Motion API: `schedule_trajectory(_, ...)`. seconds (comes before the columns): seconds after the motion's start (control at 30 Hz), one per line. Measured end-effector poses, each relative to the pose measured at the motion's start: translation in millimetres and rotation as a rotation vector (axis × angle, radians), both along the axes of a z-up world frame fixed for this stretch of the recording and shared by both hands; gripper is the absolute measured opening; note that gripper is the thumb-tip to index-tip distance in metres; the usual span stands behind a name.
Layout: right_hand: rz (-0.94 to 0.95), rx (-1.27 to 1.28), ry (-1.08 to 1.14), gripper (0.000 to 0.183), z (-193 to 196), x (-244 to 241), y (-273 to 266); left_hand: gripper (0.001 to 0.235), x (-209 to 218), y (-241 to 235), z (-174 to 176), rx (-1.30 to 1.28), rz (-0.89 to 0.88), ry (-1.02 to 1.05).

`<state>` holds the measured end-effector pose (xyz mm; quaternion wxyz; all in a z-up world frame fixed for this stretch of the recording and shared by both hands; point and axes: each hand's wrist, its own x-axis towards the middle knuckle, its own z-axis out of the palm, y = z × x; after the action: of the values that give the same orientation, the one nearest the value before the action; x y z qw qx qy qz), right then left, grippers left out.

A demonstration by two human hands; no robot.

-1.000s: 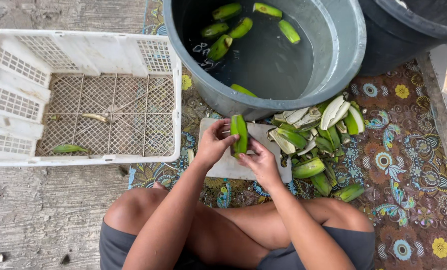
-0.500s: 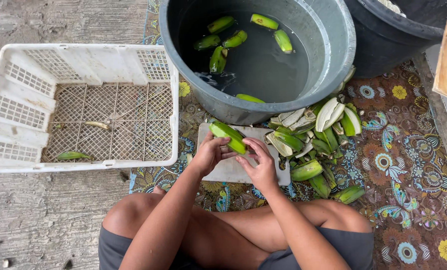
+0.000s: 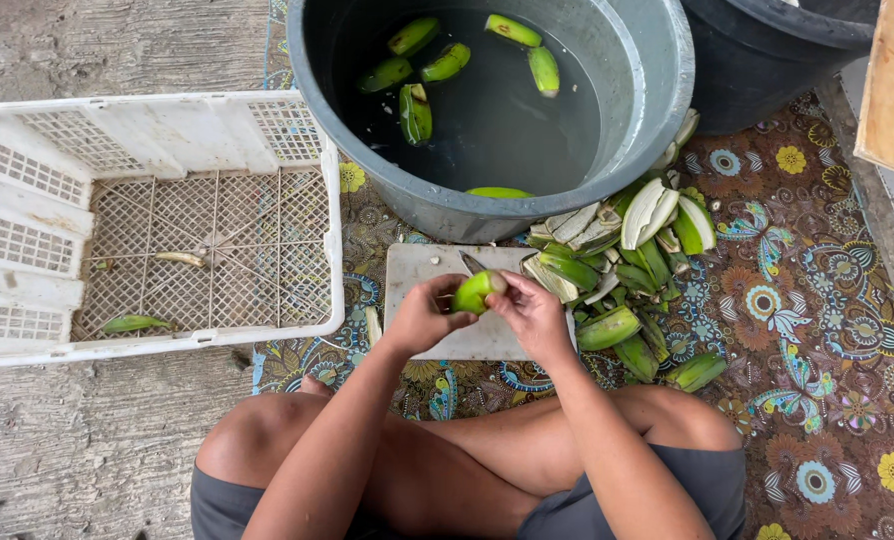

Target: The person sits on a mat and peels green vegetables using a knife on a cutting board. They place the peeled vegetables into a bucket of water and discard the peels onto the floor.

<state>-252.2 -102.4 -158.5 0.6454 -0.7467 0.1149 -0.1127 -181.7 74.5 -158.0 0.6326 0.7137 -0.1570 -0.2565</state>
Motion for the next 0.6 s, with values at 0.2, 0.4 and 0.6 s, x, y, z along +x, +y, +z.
schedule_trajectory(0.2,0.176,-0.077,0.014,0.052,33.8,-2.8,15.9,0.072,0.8,-0.5,-4.6,-0.262,-0.121,0.364)
schedule_trajectory(0.4,0.075,-0.184,-0.099,0.037,39.0,-5.9,29.5,0.066,-10.2,-5.0,1.3,-0.165,-0.054,0.185)
schedule_trajectory(0.6,0.216,-0.111,0.072,0.052,13.3,-2.4,14.9,0.070,6.1,4.5,-31.8,-0.292,0.020,0.373)
